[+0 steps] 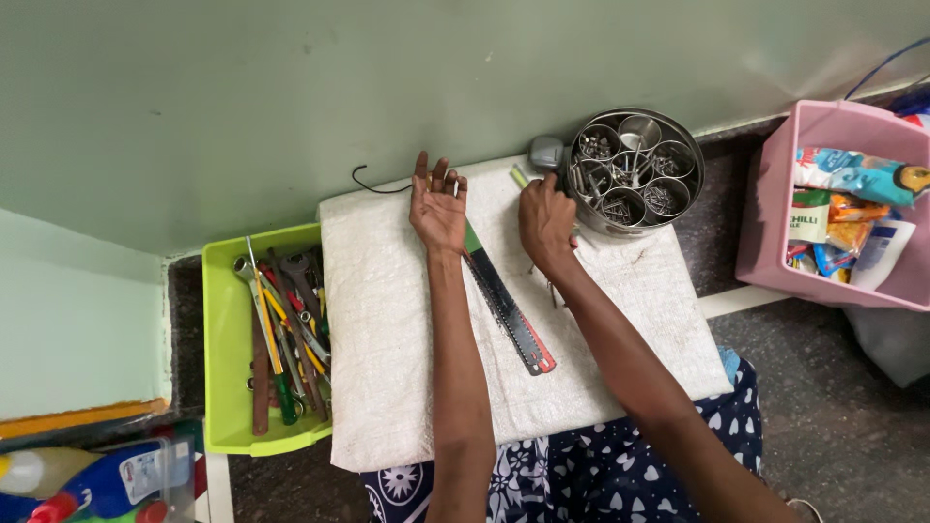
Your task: The person sits on the floor and organizes a mixed pile of hand tools on a white cloth, picking up wrenches, pliers, screwdrivers, and other items one by one and placing them into a green plastic bin. The person continues sorting and stacking the tools until the cloth is mostly cleared.
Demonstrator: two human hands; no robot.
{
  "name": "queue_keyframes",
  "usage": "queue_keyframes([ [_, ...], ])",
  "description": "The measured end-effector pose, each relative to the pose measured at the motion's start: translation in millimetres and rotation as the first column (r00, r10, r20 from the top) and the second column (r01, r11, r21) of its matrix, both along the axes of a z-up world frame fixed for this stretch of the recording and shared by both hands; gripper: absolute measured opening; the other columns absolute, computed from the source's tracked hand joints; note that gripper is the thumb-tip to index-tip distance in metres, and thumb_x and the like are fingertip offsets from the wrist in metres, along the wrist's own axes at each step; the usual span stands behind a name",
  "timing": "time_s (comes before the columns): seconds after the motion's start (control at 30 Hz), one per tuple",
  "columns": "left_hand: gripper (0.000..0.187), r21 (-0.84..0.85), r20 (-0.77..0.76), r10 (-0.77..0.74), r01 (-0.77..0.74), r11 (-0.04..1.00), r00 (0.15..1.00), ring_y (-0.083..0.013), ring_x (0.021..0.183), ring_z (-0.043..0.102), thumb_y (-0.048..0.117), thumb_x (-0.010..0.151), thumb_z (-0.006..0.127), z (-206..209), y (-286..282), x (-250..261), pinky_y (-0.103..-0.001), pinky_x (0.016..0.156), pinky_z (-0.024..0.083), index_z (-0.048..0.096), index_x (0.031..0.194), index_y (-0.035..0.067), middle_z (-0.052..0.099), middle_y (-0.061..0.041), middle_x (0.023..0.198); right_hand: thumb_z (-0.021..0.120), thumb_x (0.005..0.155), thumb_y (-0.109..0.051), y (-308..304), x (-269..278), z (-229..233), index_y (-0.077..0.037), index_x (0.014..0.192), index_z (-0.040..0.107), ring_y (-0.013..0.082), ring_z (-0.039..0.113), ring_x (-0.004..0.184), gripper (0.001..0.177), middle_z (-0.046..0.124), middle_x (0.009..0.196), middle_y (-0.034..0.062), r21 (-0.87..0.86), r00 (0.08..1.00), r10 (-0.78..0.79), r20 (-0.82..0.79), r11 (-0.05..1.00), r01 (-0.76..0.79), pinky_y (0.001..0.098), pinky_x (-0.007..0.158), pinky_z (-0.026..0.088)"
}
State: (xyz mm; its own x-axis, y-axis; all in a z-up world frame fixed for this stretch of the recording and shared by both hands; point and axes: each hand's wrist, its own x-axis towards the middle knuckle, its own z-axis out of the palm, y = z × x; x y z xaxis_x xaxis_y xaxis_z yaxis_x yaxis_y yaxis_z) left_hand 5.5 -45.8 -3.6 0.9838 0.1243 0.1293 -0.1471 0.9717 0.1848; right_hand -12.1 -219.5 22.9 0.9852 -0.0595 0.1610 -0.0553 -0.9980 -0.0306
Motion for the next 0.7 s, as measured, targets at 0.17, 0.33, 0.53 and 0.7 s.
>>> queue_keyframes([
  [0.17,0.051,0.204,-0.028,0.003,0.003,0.979,1.0,-0.0249,0.114,0.062,0.03,0.107,0.059,3,-4,0,-0.039,0.106,0.052,0.048,0.149,0.004,0.065,-0.018,0.125,0.064,0.094,-0.009,1,-18,8,0.002,0.097,0.068,0.0258,0.067,0.056,0.012,0.071,0.087,0.0187,0.098,0.999,0.034,0.006,0.995,-0.035,0.0403,0.041,0.051],
  [0.33,0.047,0.417,0.029,-0.058,0.041,0.908,0.998,-0.0264,0.136,0.055,0.021,0.104,0.057,23,-11,-5,-0.038,0.12,0.046,0.047,0.147,0.005,0.06,-0.018,0.141,0.057,0.1,-0.014,3,-25,45,0.004,0.112,0.06,0.0338,0.07,0.056,0.021,0.071,0.075,0.0207,0.504,0.993,0.12,0.009,0.857,-0.108,0.0465,0.046,0.056],
  [0.53,0.039,0.439,0.028,-0.256,0.218,0.872,0.966,-0.0273,0.133,0.061,0.023,0.106,0.055,12,-15,-6,-0.037,0.117,0.046,0.058,0.137,0.0,0.067,-0.016,0.136,0.059,0.102,-0.031,50,-16,60,0.0,0.108,0.069,0.0445,0.069,0.071,0.033,0.07,0.076,0.0247,0.629,0.971,0.169,0.171,0.74,-0.239,0.0522,0.065,0.055],
  [0.7,0.013,0.084,0.069,0.01,-0.016,0.996,0.998,-0.0301,0.116,0.069,0.013,0.107,0.065,-63,-9,32,-0.047,0.113,0.05,0.066,0.114,0.002,0.074,-0.013,0.11,0.062,0.099,-0.038,66,-37,56,0.0,0.098,0.071,0.0446,0.069,0.074,0.039,0.07,0.075,0.0243,0.573,0.946,0.318,0.064,0.764,-0.296,0.0537,0.068,0.054],
])
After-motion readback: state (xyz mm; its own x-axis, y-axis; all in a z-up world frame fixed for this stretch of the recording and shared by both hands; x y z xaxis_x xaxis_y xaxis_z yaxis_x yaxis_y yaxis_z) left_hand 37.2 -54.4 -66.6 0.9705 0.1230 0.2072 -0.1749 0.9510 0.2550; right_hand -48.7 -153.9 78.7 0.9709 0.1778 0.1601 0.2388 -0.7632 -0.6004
